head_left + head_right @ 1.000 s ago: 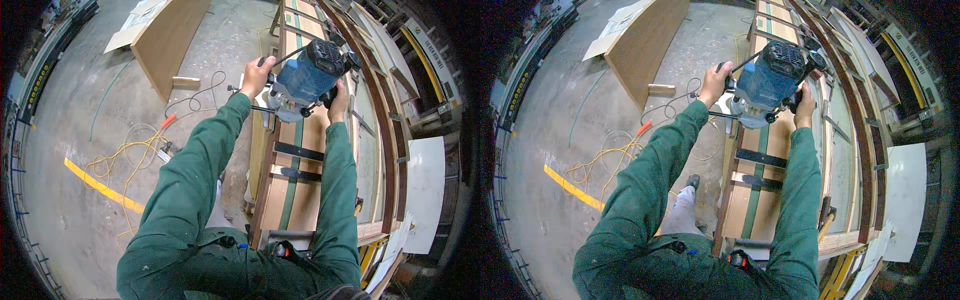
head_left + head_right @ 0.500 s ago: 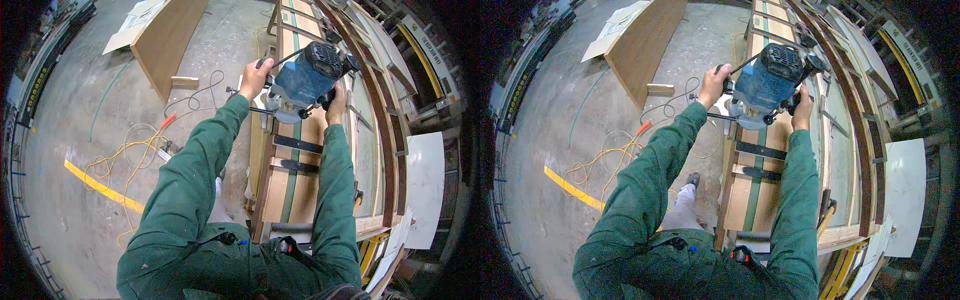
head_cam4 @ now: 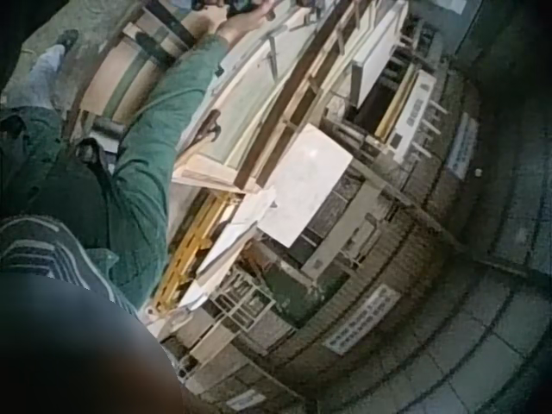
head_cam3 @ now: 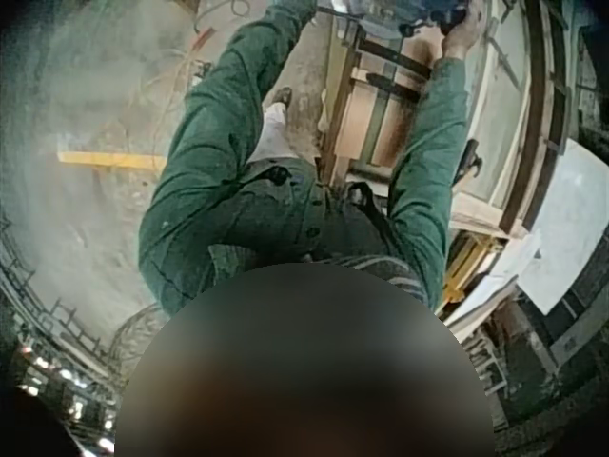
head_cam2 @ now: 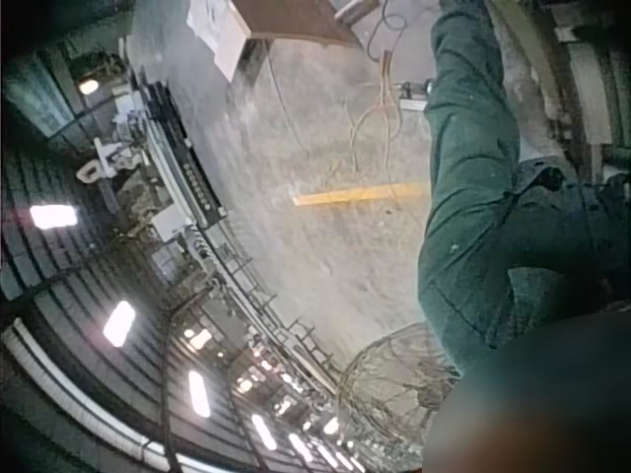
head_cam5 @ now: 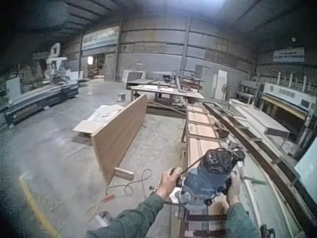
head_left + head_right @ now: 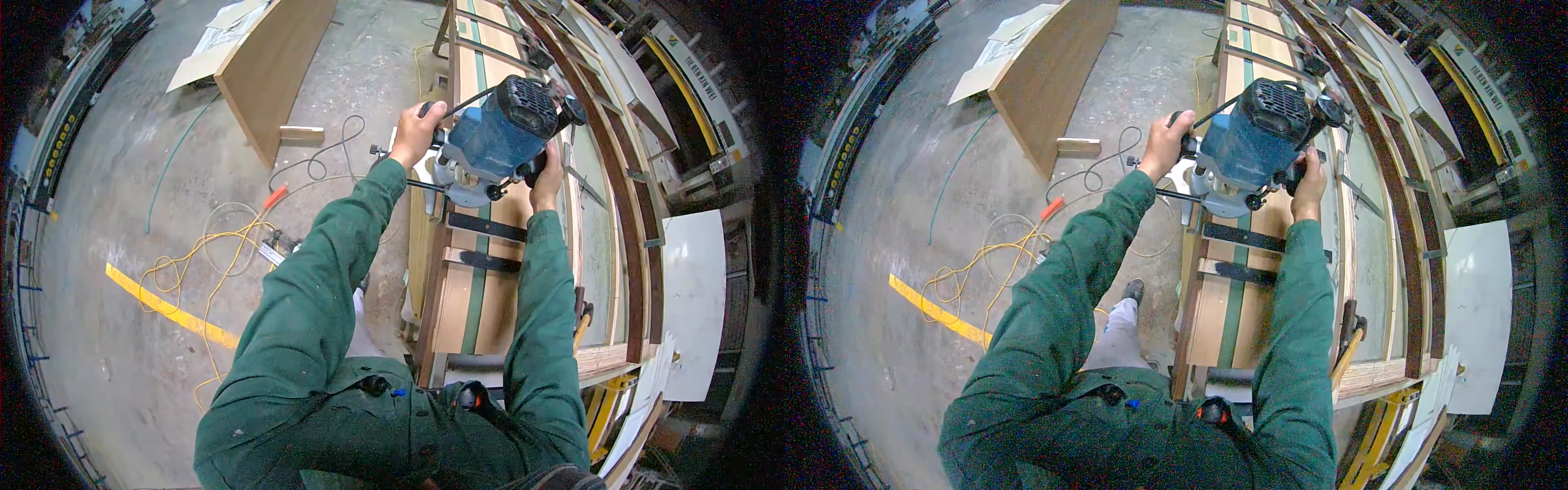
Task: Using a power drill to secure metal brackets and a plunge router to trim the edges of a wooden panel.
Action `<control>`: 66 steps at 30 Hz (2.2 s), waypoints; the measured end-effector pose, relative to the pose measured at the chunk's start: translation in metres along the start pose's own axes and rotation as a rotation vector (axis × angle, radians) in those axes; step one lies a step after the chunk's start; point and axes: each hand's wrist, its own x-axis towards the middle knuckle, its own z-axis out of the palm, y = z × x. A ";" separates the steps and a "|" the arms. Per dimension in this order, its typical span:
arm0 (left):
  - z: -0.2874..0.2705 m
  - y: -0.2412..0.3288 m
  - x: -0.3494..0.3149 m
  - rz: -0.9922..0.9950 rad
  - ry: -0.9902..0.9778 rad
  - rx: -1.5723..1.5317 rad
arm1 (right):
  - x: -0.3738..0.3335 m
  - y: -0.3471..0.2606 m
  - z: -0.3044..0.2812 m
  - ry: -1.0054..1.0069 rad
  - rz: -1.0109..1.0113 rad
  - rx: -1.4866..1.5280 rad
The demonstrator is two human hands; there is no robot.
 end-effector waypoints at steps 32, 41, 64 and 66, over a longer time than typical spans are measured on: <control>-0.008 0.006 0.003 -0.058 -0.088 0.003 | -0.017 0.005 -0.007 0.067 -0.040 -0.111; -0.003 -0.002 0.013 -0.036 -0.047 -0.011 | -0.004 0.005 0.001 0.065 -0.033 -0.082; 0.003 -0.026 0.044 0.002 -0.012 0.026 | 0.026 0.014 0.012 0.039 -0.133 -0.108; 0.004 -0.028 0.047 0.007 -0.004 0.013 | 0.032 0.014 0.013 0.023 -0.130 -0.107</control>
